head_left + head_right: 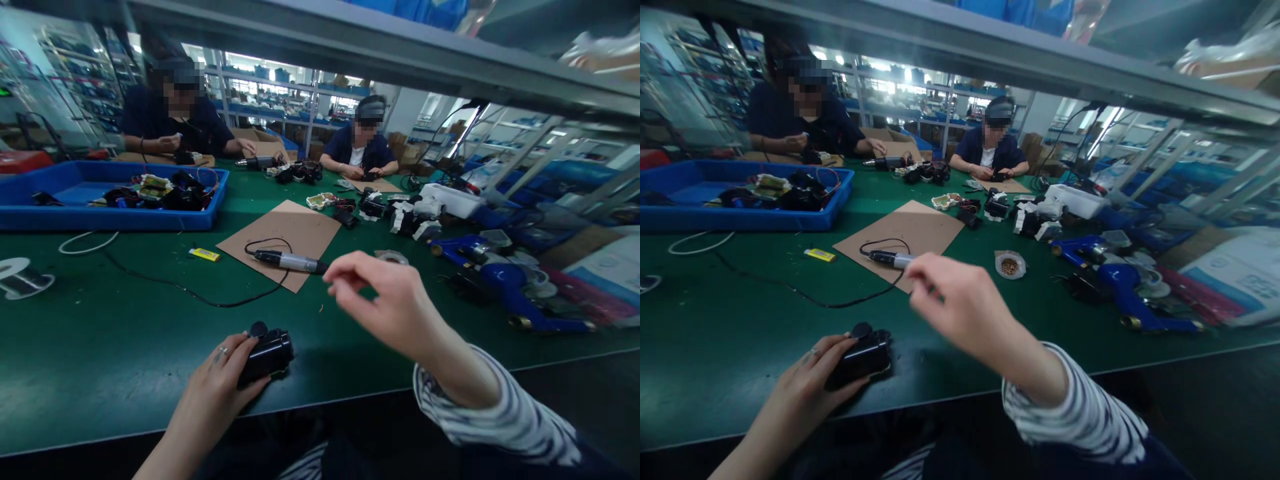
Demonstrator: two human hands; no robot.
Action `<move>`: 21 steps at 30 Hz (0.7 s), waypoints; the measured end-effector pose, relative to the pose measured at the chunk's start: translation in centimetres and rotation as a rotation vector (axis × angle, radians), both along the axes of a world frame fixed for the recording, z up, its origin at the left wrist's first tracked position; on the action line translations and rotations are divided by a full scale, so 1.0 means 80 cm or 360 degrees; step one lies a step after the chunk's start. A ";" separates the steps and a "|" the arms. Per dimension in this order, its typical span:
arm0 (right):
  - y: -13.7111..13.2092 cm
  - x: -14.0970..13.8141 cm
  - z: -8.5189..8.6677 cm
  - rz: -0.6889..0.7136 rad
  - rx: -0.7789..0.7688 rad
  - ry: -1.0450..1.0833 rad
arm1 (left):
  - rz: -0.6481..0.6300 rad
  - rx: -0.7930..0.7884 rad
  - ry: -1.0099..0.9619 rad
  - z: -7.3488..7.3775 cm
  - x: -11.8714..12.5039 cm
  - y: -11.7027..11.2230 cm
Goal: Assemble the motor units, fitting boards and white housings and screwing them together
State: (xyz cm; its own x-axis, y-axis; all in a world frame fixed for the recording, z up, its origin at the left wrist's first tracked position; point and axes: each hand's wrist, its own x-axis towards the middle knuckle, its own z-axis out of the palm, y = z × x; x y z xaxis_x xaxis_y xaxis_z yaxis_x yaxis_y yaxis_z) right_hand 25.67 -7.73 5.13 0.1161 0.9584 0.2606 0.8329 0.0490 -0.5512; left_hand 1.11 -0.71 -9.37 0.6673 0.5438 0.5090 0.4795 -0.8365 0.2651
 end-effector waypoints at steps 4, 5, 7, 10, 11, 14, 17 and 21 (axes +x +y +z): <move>0.051 0.136 -0.047 -0.0741 -0.0538 -0.0663 | -0.0033 0.0061 -0.0016 -0.004 0.000 0.003; 0.057 0.166 -0.059 -0.0802 -0.0647 -0.0698 | -0.0039 0.0065 -0.0022 -0.007 0.000 0.004; 0.061 0.208 -0.081 -0.0833 -0.0850 -0.0748 | -0.0028 0.0071 -0.0034 -0.012 -0.001 0.005; 0.064 0.228 -0.104 -0.0845 -0.1002 -0.0830 | 0.0003 0.0082 -0.0031 -0.021 -0.003 0.006; 0.065 0.228 -0.109 -0.0861 -0.1029 -0.0854 | 0.0004 0.0086 -0.0009 -0.022 -0.004 0.007; 0.070 0.222 -0.117 -0.0894 -0.1071 -0.0907 | -0.0025 0.0105 0.0070 -0.025 -0.008 0.009; 0.072 0.218 -0.118 -0.0848 -0.1074 -0.0949 | -0.0043 0.0129 0.0080 -0.024 -0.009 0.011; 0.071 0.218 -0.119 -0.0835 -0.1059 -0.1030 | -0.0059 0.0164 0.0067 -0.026 -0.008 0.014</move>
State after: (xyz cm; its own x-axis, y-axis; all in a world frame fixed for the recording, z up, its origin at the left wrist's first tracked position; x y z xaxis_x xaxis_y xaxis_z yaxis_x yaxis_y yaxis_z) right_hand 43.08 -2.04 -4.39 0.5827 0.8011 -0.1370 0.8064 -0.5489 0.2201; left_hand 0.47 0.38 -11.45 0.7081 0.4646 0.5318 0.4566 -0.8757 0.1571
